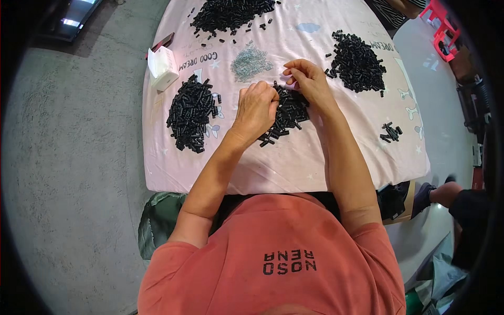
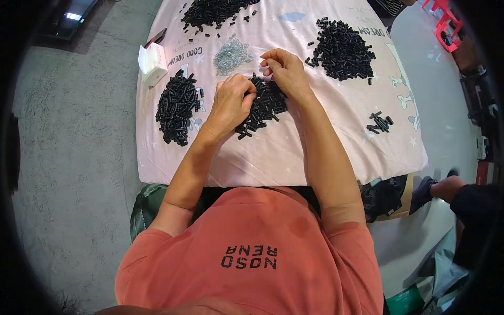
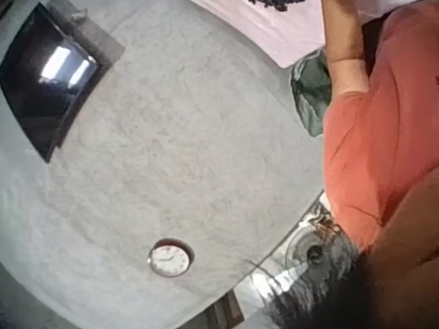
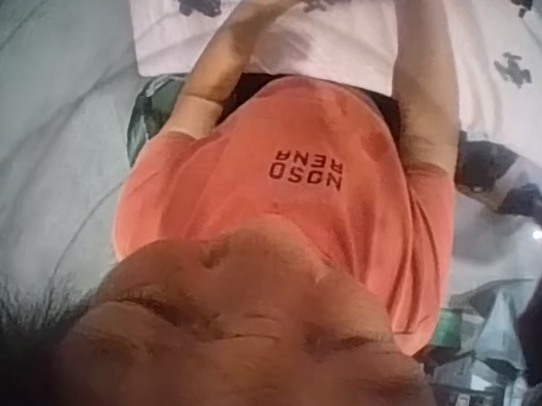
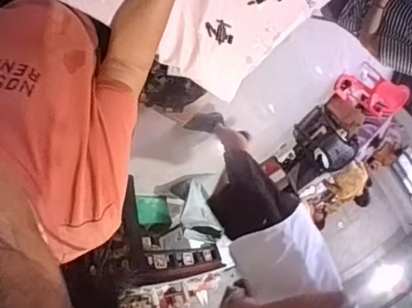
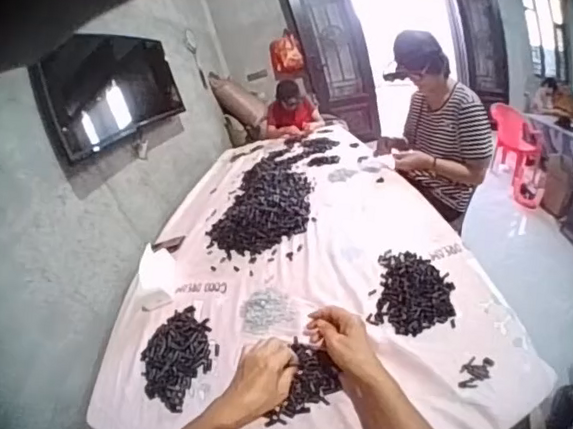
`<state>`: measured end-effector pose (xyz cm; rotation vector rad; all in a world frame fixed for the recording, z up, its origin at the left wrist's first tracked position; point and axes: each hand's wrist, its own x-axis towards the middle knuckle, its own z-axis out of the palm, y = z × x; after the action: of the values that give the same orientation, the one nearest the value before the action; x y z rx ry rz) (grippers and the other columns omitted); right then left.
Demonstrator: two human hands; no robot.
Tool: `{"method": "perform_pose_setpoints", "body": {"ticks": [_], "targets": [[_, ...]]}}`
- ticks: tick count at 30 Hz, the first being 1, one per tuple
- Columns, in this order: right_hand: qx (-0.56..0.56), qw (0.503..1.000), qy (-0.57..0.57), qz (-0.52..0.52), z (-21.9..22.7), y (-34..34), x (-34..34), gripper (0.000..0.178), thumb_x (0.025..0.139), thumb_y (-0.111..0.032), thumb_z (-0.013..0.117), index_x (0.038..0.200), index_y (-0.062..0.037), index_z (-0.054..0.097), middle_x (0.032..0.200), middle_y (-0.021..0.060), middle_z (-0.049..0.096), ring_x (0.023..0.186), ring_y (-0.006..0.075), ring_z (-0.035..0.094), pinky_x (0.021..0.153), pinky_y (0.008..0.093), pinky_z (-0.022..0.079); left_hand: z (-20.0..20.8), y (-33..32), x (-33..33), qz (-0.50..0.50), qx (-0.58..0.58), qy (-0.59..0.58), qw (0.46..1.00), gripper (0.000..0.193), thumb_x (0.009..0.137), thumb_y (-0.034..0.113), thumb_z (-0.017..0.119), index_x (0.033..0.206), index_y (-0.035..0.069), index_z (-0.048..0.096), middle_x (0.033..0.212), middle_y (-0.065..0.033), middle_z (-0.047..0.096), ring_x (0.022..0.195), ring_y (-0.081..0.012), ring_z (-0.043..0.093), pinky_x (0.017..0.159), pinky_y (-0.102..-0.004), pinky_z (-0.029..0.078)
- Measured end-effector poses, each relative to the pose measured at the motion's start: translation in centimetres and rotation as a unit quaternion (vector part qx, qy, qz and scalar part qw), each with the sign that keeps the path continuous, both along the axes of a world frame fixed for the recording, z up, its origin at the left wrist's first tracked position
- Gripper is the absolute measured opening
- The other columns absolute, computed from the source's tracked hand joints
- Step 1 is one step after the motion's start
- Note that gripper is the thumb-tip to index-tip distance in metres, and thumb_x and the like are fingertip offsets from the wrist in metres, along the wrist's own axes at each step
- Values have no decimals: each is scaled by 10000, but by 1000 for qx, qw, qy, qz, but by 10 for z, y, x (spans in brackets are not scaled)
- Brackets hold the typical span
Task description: Sorting small black plastic or rubber components on a table.
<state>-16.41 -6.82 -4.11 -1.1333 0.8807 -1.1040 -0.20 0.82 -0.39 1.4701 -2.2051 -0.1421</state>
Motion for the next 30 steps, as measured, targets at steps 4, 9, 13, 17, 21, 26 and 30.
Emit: {"method": "perform_pose_setpoints", "body": {"ticks": [4,9,13,17,21,26,30], "targets": [[-27,999,16,7,0,1,1,172,930,-13,508,1024,29,646,870,54,668,709,86,582,661,228,494,0,0,0,6,3,-7,1000,98,775,86,678,857,60,631,892,-91,588,934,-280,581,845,-408,397],[-42,999,23,6,-9,-4,1,166,946,-39,524,1035,17,652,878,45,668,720,78,565,658,214,473,1,-1,-6,-5,11,-9,1000,128,751,104,697,857,68,636,894,-91,566,956,-280,560,839,-426,376],[-54,998,26,-2,-7,-3,2,163,929,-28,544,1021,32,664,856,71,679,711,95,594,668,234,511,2,-5,-10,11,37,-14,999,123,719,99,693,823,64,637,889,-99,575,954,-285,568,840,-423,376],[-48,998,30,-7,-8,-4,2,157,928,-34,556,1020,32,665,851,67,679,713,95,597,670,234,513,1,-9,-14,15,36,-25,999,106,700,92,678,787,61,627,858,-104,589,933,-288,584,838,-428,373],[-56,998,38,8,-4,-3,3,148,936,-48,558,1007,18,669,849,48,676,723,88,583,683,226,492,0,-11,-8,12,15,5,1000,115,700,83,685,778,47,608,829,-104,616,851,-275,611,785,-413,419],[-69,996,28,39,-4,-1,2,137,948,-74,567,1006,5,664,865,31,671,745,78,570,701,219,473,8,-8,-4,31,19,178,983,123,762,-3,684,877,7,640,838,-93,669,719,-197,638,672,-310,510],[-77,993,30,89,2,4,0,142,954,-102,577,1023,-5,653,877,19,659,770,71,579,707,220,476,17,-4,-8,4,-51,244,968,164,797,-42,657,951,16,663,849,-102,663,747,-224,655,705,-323,520]]}}
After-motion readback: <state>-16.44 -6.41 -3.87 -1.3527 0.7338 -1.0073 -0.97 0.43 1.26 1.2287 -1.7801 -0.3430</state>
